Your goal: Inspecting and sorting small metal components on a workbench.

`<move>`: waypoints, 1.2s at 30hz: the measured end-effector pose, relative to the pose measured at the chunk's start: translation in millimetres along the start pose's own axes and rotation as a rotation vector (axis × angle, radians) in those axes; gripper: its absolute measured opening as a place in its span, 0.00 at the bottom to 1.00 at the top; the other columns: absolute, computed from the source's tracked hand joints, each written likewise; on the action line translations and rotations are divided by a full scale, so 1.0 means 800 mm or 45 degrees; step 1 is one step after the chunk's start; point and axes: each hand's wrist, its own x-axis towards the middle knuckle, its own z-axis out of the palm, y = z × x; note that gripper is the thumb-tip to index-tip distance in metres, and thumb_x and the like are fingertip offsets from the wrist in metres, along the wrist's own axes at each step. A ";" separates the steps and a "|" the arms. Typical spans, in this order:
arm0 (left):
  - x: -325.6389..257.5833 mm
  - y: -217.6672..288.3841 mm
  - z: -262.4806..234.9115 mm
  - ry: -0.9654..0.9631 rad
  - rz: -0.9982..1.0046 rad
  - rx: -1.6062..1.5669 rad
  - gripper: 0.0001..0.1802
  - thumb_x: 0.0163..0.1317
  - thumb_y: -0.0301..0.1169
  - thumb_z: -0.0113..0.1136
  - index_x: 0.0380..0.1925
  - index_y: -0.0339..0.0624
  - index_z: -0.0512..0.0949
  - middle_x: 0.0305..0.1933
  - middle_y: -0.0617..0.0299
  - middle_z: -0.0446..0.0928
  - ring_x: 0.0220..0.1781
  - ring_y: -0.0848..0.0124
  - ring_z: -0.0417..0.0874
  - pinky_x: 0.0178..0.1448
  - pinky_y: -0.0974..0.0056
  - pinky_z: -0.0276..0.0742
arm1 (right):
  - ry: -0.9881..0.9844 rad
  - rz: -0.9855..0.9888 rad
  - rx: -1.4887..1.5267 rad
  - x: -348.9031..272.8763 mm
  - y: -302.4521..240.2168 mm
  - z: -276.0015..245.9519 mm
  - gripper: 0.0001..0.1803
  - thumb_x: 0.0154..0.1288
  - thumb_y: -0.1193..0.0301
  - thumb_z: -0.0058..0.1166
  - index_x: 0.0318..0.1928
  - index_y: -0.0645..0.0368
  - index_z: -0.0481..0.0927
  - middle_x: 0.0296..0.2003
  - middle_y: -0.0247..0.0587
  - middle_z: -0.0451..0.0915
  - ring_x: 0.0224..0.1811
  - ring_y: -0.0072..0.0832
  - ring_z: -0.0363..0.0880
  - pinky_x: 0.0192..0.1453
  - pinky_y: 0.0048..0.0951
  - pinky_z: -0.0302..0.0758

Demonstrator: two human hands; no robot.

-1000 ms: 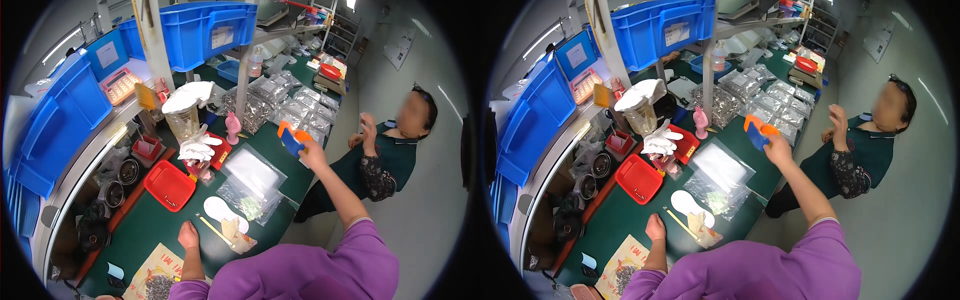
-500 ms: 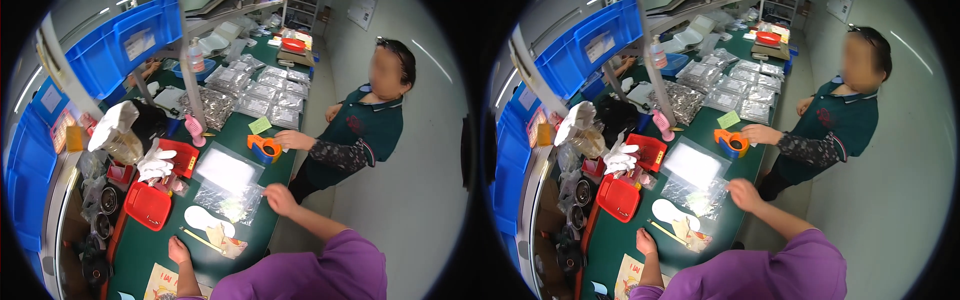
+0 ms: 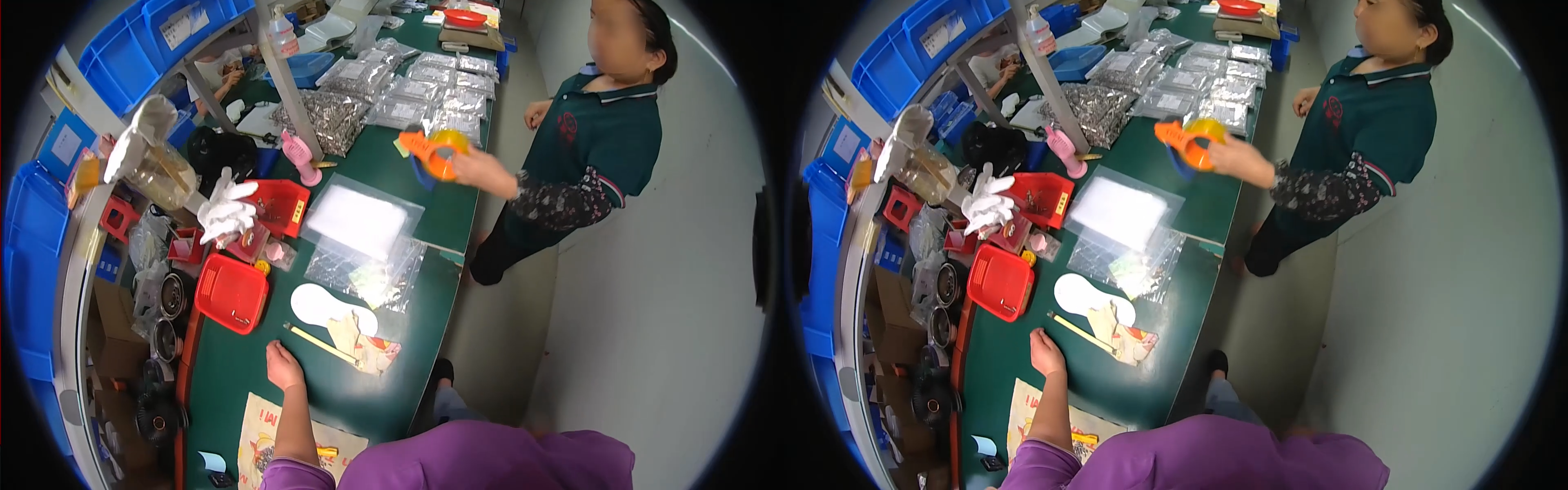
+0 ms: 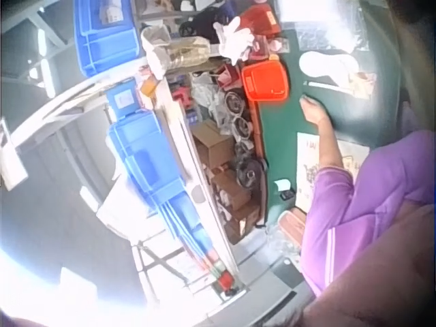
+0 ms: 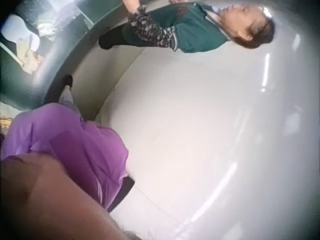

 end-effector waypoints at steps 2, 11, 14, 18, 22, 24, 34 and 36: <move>0.003 0.011 0.002 0.013 0.027 0.009 0.13 0.78 0.37 0.47 0.49 0.45 0.78 0.48 0.52 0.84 0.49 0.48 0.84 0.51 0.49 0.80 | 0.021 0.029 0.068 -0.031 -0.018 0.073 0.21 0.70 0.56 0.55 0.54 0.57 0.85 0.51 0.48 0.86 0.51 0.49 0.85 0.54 0.48 0.83; 0.015 -0.051 -0.009 0.072 0.079 -0.617 0.14 0.79 0.34 0.46 0.49 0.36 0.77 0.49 0.49 0.82 0.51 0.52 0.82 0.60 0.56 0.76 | 0.112 0.044 0.226 -0.062 -0.103 0.165 0.24 0.71 0.51 0.56 0.57 0.55 0.84 0.50 0.43 0.87 0.51 0.41 0.85 0.54 0.44 0.82; -0.022 -0.026 -0.089 -0.141 0.009 -1.073 0.13 0.81 0.36 0.46 0.49 0.40 0.78 0.27 0.69 0.69 0.27 0.78 0.69 0.31 0.70 0.67 | 0.182 0.050 0.234 -0.015 -0.119 0.183 0.26 0.72 0.50 0.56 0.58 0.55 0.84 0.49 0.41 0.87 0.50 0.38 0.85 0.54 0.43 0.82; -0.100 -0.057 -0.233 -0.167 -0.103 -1.358 0.13 0.82 0.37 0.48 0.51 0.42 0.77 0.22 0.78 0.58 0.21 0.87 0.55 0.24 0.74 0.50 | -0.057 0.091 0.206 0.105 -0.225 0.265 0.27 0.71 0.48 0.56 0.58 0.55 0.84 0.48 0.39 0.87 0.50 0.35 0.85 0.54 0.41 0.82; -0.196 -0.111 -0.334 -0.064 -0.286 -1.527 0.11 0.81 0.37 0.49 0.49 0.42 0.75 0.22 0.76 0.56 0.18 0.86 0.52 0.20 0.74 0.47 | -0.418 0.205 0.125 0.104 -0.177 0.215 0.28 0.71 0.46 0.57 0.58 0.54 0.84 0.48 0.38 0.87 0.49 0.31 0.85 0.53 0.40 0.82; -0.244 -0.143 -0.361 -0.083 -0.531 -1.715 0.10 0.80 0.36 0.48 0.50 0.43 0.74 0.24 0.73 0.59 0.18 0.84 0.54 0.18 0.75 0.46 | -0.577 0.300 0.068 0.093 -0.058 0.120 0.29 0.71 0.45 0.57 0.58 0.54 0.84 0.47 0.37 0.87 0.49 0.30 0.85 0.53 0.39 0.82; -0.559 -0.220 -0.333 -0.507 -0.734 -2.644 0.09 0.72 0.24 0.44 0.48 0.44 0.72 0.32 0.64 0.67 0.21 0.77 0.62 0.20 0.72 0.58 | -0.422 0.266 1.673 0.438 -0.260 -0.024 0.42 0.78 0.38 0.42 0.73 0.60 0.66 0.67 0.48 0.74 0.69 0.40 0.75 0.71 0.46 0.75; -0.613 -0.228 -0.319 -0.525 -0.793 -2.614 0.07 0.72 0.24 0.44 0.45 0.43 0.72 0.31 0.64 0.67 0.21 0.77 0.62 0.20 0.73 0.57 | -0.587 -0.063 1.952 0.439 -0.318 -0.011 0.46 0.76 0.33 0.39 0.74 0.61 0.64 0.70 0.49 0.71 0.71 0.43 0.73 0.73 0.48 0.72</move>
